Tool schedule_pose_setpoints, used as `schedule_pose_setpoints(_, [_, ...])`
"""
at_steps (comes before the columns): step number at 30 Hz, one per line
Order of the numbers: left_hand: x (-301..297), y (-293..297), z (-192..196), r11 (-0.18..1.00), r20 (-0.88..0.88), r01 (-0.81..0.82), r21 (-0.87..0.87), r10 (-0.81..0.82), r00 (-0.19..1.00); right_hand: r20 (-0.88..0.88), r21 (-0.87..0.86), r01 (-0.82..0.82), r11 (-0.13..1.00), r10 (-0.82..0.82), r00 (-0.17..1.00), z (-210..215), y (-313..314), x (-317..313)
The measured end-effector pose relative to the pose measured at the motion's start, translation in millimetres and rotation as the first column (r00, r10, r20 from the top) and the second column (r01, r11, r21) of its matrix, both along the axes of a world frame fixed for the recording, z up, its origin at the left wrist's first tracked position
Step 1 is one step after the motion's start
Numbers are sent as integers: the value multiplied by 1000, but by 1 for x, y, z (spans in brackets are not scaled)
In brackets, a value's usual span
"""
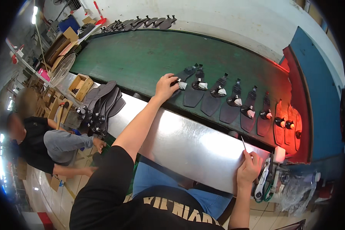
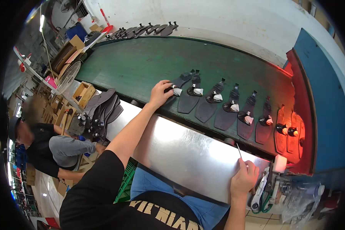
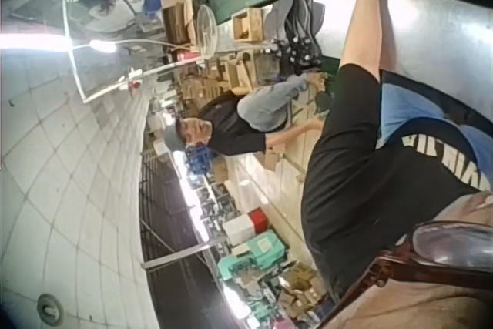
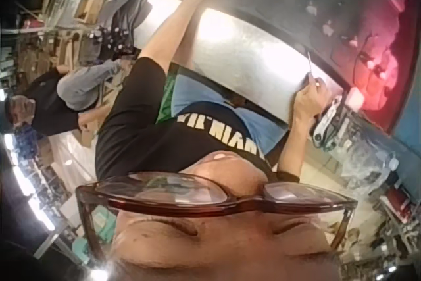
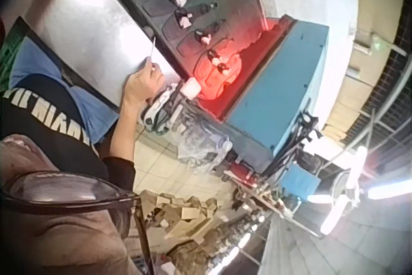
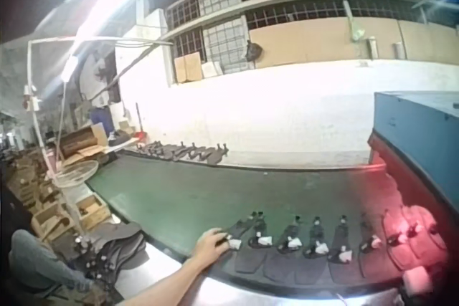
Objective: The person repeatedly picks up black flip-flop soles from a conveyor belt, inserts a small white plastic piece into a slot on the sole, and uses a metal tool to press and secure it. The finished soles are placed back on the belt.
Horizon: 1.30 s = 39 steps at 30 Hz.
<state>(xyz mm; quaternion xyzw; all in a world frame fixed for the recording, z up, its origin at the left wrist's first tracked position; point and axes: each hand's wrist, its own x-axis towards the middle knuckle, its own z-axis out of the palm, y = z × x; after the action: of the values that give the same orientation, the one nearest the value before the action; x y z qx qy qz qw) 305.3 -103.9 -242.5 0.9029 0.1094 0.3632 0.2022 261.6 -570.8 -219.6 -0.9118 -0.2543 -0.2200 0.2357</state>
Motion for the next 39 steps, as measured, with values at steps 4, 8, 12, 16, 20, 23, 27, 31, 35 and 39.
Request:
schedule_pose_setpoints(4, [-23,8,37,945,151,81,-317,-34,988,-9,-105,67,992,-68,998,5,-16,3])
schedule_pose_setpoints(8, [-73,-40,81,550,249,305,-777,-177,952,52,-74,71,995,-67,996,21,-15,-9])
schedule_pose_setpoints(12, [-153,-115,110,216,201,294,-931,-366,909,-427,670,-109,735,500,753,33,49,-46])
schedule_pose_setpoints(16, [-213,-155,90,-23,176,197,-980,-555,813,-181,981,126,150,941,287,43,123,-80])
schedule_pose_setpoints(20, [-243,-167,81,-135,303,272,-953,-485,820,-183,971,197,132,946,268,40,129,-87])
schedule_pose_setpoints(23, [-259,-164,73,-218,330,260,-941,-411,850,-169,962,262,77,921,352,55,128,-88])
schedule_pose_setpoints(27, [-270,-158,60,-304,325,228,-925,-321,890,-421,888,15,460,798,431,58,118,-92])
schedule_pose_setpoints(31, [-268,-159,58,-306,300,207,-929,-298,906,-537,794,-33,607,726,431,42,106,-117])
schedule_pose_setpoints(35, [-272,-156,52,-273,272,194,-942,-284,919,-596,760,-43,649,721,354,39,108,-130])
schedule_pose_setpoints(39, [-269,-161,50,-227,285,225,-948,-283,916,-572,733,-99,673,689,445,52,114,-134])
